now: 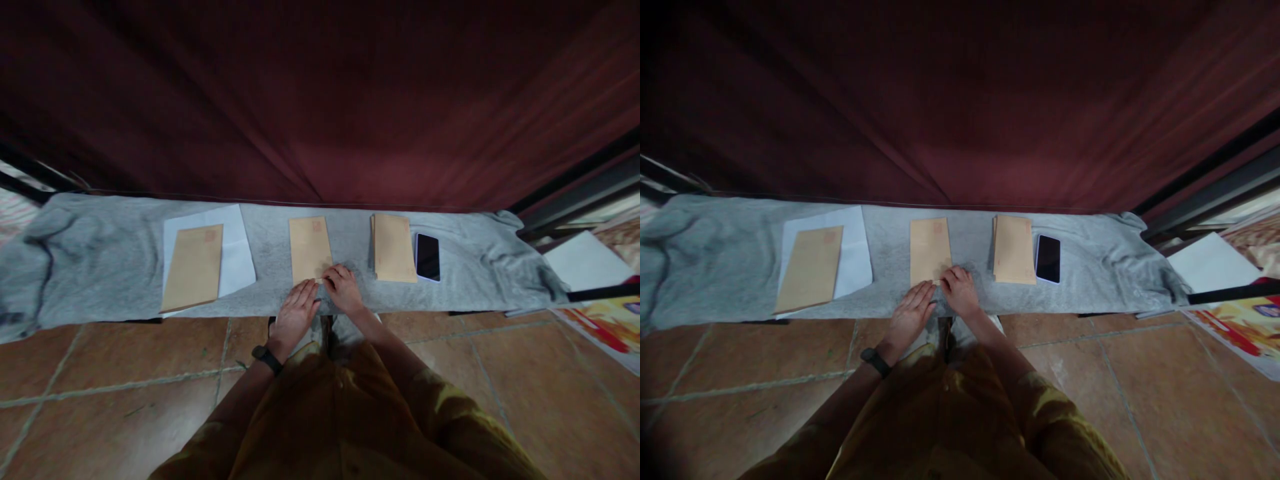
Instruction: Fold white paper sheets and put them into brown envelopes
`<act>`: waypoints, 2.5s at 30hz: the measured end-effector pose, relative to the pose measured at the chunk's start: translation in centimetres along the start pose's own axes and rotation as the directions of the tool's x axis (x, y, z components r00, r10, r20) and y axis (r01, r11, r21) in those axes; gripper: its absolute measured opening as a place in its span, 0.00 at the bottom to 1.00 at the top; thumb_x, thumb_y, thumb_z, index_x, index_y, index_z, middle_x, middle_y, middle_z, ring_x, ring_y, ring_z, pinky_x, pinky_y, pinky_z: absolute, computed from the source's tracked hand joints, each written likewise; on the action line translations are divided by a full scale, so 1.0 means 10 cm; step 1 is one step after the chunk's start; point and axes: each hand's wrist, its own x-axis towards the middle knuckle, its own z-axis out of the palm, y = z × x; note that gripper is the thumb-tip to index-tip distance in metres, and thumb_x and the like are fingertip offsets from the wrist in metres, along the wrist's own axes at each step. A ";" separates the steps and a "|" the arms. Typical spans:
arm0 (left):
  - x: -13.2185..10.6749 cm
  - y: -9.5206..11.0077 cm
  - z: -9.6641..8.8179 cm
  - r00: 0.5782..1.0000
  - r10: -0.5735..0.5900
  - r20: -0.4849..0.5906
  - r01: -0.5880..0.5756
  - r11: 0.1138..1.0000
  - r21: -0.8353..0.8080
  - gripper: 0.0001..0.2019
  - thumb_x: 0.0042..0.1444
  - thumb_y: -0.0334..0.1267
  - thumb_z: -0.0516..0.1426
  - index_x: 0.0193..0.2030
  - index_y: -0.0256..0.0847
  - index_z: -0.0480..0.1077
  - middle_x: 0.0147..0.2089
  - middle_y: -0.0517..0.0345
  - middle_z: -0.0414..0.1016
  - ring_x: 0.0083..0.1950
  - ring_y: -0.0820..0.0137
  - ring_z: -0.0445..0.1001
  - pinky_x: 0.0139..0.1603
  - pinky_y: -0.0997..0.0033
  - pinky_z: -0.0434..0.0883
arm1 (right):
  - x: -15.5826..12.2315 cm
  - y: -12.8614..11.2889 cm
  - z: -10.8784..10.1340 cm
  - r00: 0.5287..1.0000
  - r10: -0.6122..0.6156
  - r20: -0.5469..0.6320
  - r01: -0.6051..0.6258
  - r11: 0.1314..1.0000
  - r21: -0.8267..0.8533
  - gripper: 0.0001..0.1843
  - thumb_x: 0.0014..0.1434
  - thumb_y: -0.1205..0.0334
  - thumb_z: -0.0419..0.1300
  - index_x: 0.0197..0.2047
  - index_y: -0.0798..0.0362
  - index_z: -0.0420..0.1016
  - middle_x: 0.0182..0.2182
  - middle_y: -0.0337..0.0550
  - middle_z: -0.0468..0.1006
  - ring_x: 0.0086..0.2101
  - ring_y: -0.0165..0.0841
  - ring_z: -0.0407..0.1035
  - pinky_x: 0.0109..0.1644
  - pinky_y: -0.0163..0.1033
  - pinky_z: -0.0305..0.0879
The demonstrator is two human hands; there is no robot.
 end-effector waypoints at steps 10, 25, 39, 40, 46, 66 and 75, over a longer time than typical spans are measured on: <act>-0.05 -0.02 0.09 0.998 -0.045 0.046 0.040 0.995 0.092 0.26 0.64 0.28 0.47 0.68 0.25 0.62 0.68 0.37 0.67 0.72 0.58 0.62 0.72 0.52 0.62 | -0.38 -0.44 0.08 0.985 -0.172 0.009 0.172 0.985 -0.010 0.24 0.73 0.60 0.50 0.68 0.59 0.64 0.65 0.51 0.69 0.65 0.37 0.60 0.72 0.47 0.53; 0.01 0.09 -0.08 0.995 -0.061 0.078 0.050 0.989 0.140 0.25 0.69 0.37 0.46 0.70 0.33 0.62 0.72 0.45 0.63 0.72 0.59 0.62 0.73 0.54 0.60 | -0.56 -0.37 0.08 1.000 -0.008 -0.008 0.007 0.982 -0.187 0.26 0.73 0.55 0.49 0.70 0.55 0.62 0.68 0.49 0.65 0.67 0.40 0.58 0.73 0.53 0.48; -0.07 0.12 -0.12 0.987 -0.161 -0.005 0.158 0.960 0.231 0.25 0.70 0.42 0.46 0.68 0.31 0.64 0.70 0.41 0.66 0.73 0.54 0.61 0.74 0.46 0.56 | -0.59 -0.27 0.00 0.997 0.050 -0.064 -0.062 0.975 -0.215 0.25 0.73 0.57 0.48 0.69 0.55 0.64 0.65 0.50 0.69 0.65 0.42 0.59 0.71 0.55 0.48; -0.04 0.15 -0.10 0.988 -0.152 -0.003 0.149 0.962 0.227 0.25 0.70 0.42 0.46 0.68 0.31 0.63 0.70 0.41 0.65 0.74 0.54 0.59 0.74 0.47 0.57 | -0.59 -0.27 0.00 0.997 0.048 -0.063 -0.061 0.974 -0.219 0.25 0.73 0.57 0.48 0.69 0.55 0.64 0.65 0.50 0.69 0.65 0.43 0.59 0.71 0.55 0.48; 0.18 0.29 -0.01 0.993 -0.081 0.082 0.068 0.986 0.149 0.24 0.70 0.38 0.44 0.69 0.32 0.63 0.72 0.46 0.64 0.75 0.61 0.58 0.74 0.56 0.59 | -0.58 -0.26 0.03 0.997 0.046 -0.055 -0.058 0.967 -0.247 0.25 0.72 0.61 0.48 0.69 0.55 0.65 0.65 0.50 0.70 0.65 0.43 0.60 0.71 0.54 0.49; 1.03 -0.32 0.12 0.990 -0.110 0.093 0.087 0.971 0.221 0.30 0.70 0.45 0.43 0.71 0.25 0.56 0.74 0.33 0.56 0.76 0.55 0.53 0.73 0.51 0.56 | -0.55 -0.23 0.16 0.983 0.025 -0.182 -0.062 0.978 -0.198 0.23 0.69 0.64 0.51 0.64 0.55 0.70 0.60 0.49 0.75 0.61 0.42 0.64 0.71 0.54 0.50; 1.73 -0.68 0.11 0.977 -0.183 0.113 0.147 0.951 0.271 0.28 0.69 0.42 0.44 0.69 0.27 0.59 0.72 0.32 0.59 0.74 0.54 0.58 0.71 0.49 0.58 | -0.57 -0.26 0.20 0.955 -0.058 -0.292 -0.023 0.964 -0.265 0.26 0.67 0.68 0.51 0.66 0.50 0.69 0.59 0.47 0.77 0.60 0.43 0.69 0.68 0.54 0.57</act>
